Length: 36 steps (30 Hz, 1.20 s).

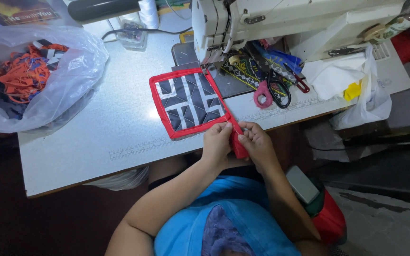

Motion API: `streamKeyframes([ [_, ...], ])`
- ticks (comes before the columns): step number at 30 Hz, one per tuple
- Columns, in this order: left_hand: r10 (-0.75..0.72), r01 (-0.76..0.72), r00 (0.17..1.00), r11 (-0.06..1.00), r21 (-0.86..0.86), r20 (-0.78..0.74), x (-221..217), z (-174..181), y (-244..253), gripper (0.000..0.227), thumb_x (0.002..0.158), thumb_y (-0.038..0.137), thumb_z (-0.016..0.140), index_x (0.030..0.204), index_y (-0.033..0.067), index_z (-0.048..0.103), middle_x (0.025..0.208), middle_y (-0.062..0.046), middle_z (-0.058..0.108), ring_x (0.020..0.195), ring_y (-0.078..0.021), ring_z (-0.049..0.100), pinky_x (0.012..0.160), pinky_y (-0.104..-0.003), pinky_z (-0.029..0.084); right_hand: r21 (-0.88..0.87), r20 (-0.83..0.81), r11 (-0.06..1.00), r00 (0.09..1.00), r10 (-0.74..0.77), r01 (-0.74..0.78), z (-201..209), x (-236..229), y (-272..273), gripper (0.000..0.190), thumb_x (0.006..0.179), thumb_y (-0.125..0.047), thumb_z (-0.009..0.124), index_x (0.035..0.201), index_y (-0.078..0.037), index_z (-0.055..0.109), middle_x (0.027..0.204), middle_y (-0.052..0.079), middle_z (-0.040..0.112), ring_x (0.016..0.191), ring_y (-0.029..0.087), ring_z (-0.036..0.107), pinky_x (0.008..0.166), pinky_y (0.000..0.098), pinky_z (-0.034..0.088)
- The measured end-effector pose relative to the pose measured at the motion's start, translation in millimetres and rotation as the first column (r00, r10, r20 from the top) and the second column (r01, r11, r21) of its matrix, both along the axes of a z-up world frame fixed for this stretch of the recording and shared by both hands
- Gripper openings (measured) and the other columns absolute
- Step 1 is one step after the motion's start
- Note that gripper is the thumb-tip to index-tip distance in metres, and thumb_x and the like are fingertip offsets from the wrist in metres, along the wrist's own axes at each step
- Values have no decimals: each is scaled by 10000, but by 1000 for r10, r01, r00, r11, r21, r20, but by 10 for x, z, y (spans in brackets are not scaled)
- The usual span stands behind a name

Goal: Finalizing the construction of a potholder by sewing the edges and trimming excess fabric with scissors.

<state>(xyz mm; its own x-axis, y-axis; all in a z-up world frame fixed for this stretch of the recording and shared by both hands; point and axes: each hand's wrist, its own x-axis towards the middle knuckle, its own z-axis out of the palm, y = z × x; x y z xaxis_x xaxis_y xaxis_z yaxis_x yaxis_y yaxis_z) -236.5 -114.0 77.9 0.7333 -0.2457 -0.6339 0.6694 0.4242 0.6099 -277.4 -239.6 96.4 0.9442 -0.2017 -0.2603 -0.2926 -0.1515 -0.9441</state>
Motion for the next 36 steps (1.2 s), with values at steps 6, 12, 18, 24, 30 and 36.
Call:
streamKeyframes([
  [6, 60, -64, 998, 988, 139, 29, -11, 35, -40, 181, 973, 219, 682, 1034, 51, 706, 802, -74, 656, 710, -217, 678, 531, -333, 610, -605, 209, 796, 963, 173, -12, 13, 154, -143, 299, 940, -339, 748, 1174, -153, 757, 841, 86, 753, 794, 294, 726, 634, 394, 578],
  [12, -42, 3, 985, 973, 231, 166, -117, 204, 52, 156, 940, 176, 676, 974, 24, 682, 714, -92, 614, 666, -204, 654, 512, -347, 604, -770, 146, 629, 931, 336, -106, -167, 624, -27, 243, 940, -223, 666, 1134, -106, 752, 748, 100, 732, 779, 357, 720, 677, 465, 584],
  [18, -569, -480, 401, 537, 694, 718, 91, -48, 538, 145, 904, 214, 644, 1015, 173, 728, 819, -96, 651, 780, -366, 626, 613, -442, 486, -746, 124, 661, 957, 262, -84, -409, 641, -19, 265, 909, -195, 667, 1158, -139, 740, 708, 101, 710, 783, 350, 725, 699, 476, 586],
  [24, -837, -677, 146, 304, 671, 527, 334, -90, 606, 299, 936, 239, 620, 1216, 176, 703, 1250, -117, 642, 1128, -316, 596, 831, -425, 426, -772, 99, 628, 956, 276, -102, -330, 513, 62, 287, 963, -184, 620, 1223, -85, 690, 881, 175, 745, 914, 405, 731, 776, 521, 589],
  [30, -919, -577, 144, 224, 785, 368, 324, -66, 675, 423, 955, 421, 588, 1338, 248, 638, 1363, -129, 557, 1241, -355, 522, 914, -548, 374, -774, 52, 618, 959, 278, -137, -254, 385, 77, 315, 991, -213, 585, 1283, -114, 654, 1003, 165, 737, 1000, 397, 719, 843, 508, 576],
  [36, -941, -600, 108, 196, 776, 321, 263, -89, 715, 429, 941, 375, 630, 1325, 187, 661, 1394, -191, 553, 1269, -418, 525, 935, -592, 368, -764, 61, 632, 959, 275, -133, -160, 247, 108, 358, 1042, -243, 537, 1344, -89, 650, 1164, 184, 722, 1095, 396, 695, 890, 492, 563],
])
